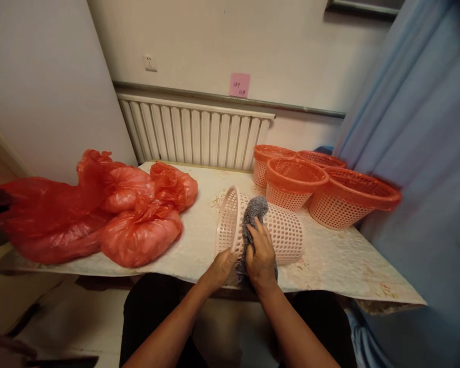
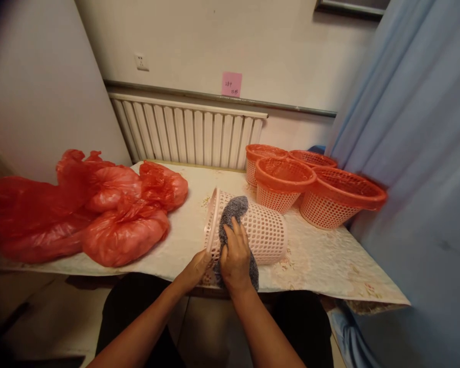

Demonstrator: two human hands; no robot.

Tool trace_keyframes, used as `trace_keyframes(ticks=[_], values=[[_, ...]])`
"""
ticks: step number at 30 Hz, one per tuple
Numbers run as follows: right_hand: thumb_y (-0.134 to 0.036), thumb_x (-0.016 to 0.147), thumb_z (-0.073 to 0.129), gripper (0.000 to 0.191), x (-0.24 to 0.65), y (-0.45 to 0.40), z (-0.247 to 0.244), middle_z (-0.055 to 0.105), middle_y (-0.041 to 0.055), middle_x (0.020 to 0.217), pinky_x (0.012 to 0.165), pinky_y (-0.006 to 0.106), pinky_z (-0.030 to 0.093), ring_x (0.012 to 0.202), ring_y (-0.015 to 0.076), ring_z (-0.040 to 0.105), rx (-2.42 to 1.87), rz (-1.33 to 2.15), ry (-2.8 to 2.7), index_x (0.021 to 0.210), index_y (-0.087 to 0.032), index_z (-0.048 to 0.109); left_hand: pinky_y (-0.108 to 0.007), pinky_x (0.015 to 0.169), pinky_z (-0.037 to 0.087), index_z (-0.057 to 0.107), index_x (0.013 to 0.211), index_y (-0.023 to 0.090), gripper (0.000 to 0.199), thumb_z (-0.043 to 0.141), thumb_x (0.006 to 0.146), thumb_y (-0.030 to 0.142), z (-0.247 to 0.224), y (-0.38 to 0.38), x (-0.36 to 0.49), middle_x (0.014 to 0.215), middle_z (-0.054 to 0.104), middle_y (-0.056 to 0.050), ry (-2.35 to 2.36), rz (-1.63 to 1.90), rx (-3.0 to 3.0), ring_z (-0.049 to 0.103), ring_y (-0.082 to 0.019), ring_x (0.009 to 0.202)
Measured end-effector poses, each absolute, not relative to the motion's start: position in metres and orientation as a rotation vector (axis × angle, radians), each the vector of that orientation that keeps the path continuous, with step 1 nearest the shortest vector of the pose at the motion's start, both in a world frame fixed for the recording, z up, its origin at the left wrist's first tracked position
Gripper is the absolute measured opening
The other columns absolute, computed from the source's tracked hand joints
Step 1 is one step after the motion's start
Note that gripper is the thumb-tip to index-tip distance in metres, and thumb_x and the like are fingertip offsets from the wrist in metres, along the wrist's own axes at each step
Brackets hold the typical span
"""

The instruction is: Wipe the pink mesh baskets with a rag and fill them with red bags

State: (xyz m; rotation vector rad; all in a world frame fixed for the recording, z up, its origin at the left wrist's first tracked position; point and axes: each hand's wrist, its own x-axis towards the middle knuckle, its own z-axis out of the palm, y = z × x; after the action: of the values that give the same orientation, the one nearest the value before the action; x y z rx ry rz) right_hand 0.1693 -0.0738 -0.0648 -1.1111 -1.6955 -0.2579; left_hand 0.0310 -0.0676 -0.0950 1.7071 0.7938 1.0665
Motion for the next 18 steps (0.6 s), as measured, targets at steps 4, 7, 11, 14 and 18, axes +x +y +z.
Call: trace_keyframes(ticks=[4,7,11,14,18], values=[[0.0,0.078,0.035,0.054,0.171,-0.072,-0.066,0.045,0.0164,0.142,0.112,0.054,0.034,0.138,0.0225,0.035,-1.111,-0.25,-1.701,0.128,-0.012,0.05,-0.039,0.112,0.03,0.057,0.126,0.009,0.073,0.029,0.089,0.066,-0.099,-0.071,0.031,0.131,0.058,-0.012,0.81,1.061,1.726,0.05,-0.028,0.123],[0.001,0.078,0.035,0.054,0.176,-0.068,-0.067,0.045,0.0158,0.142,0.111,0.052,0.035,0.137,0.0218,0.036,-1.107,-0.252,-1.706,0.127,-0.013,0.051,-0.039,0.11,0.033,0.058,0.126,0.008,0.072,0.031,0.089,0.065,-0.102,-0.071,0.032,0.128,0.061,-0.012,0.85,1.082,1.71,0.052,-0.028,0.121],[-0.001,0.077,0.036,0.052,0.197,-0.055,-0.068,0.048,0.0152,0.14,0.112,0.05,0.035,0.135,0.0212,0.04,-1.16,-0.267,-1.669,0.124,-0.012,0.054,-0.038,0.108,0.036,0.059,0.125,0.008,0.07,0.03,0.091,0.062,-0.105,-0.069,0.032,0.126,0.062,-0.012,0.865,1.096,1.72,0.054,-0.027,0.119],[-0.003,0.076,0.037,0.05,0.226,-0.045,-0.073,0.051,0.015,0.138,0.111,0.048,0.037,0.131,0.0222,0.044,-1.263,-0.288,-1.572,0.121,-0.012,0.058,-0.039,0.107,0.038,0.059,0.125,0.008,0.071,0.028,0.092,0.062,-0.108,-0.067,0.031,0.124,0.064,-0.013,0.85,1.088,1.733,0.056,-0.027,0.117],[-0.007,0.076,0.038,0.048,0.271,-0.04,-0.088,0.054,0.0146,0.135,0.109,0.047,0.037,0.127,0.0239,0.048,-1.417,-0.316,-1.413,0.117,-0.011,0.061,-0.042,0.107,0.038,0.059,0.126,0.009,0.073,0.028,0.09,0.065,-0.112,-0.068,0.031,0.124,0.064,-0.012,0.829,1.085,1.748,0.056,-0.028,0.118]])
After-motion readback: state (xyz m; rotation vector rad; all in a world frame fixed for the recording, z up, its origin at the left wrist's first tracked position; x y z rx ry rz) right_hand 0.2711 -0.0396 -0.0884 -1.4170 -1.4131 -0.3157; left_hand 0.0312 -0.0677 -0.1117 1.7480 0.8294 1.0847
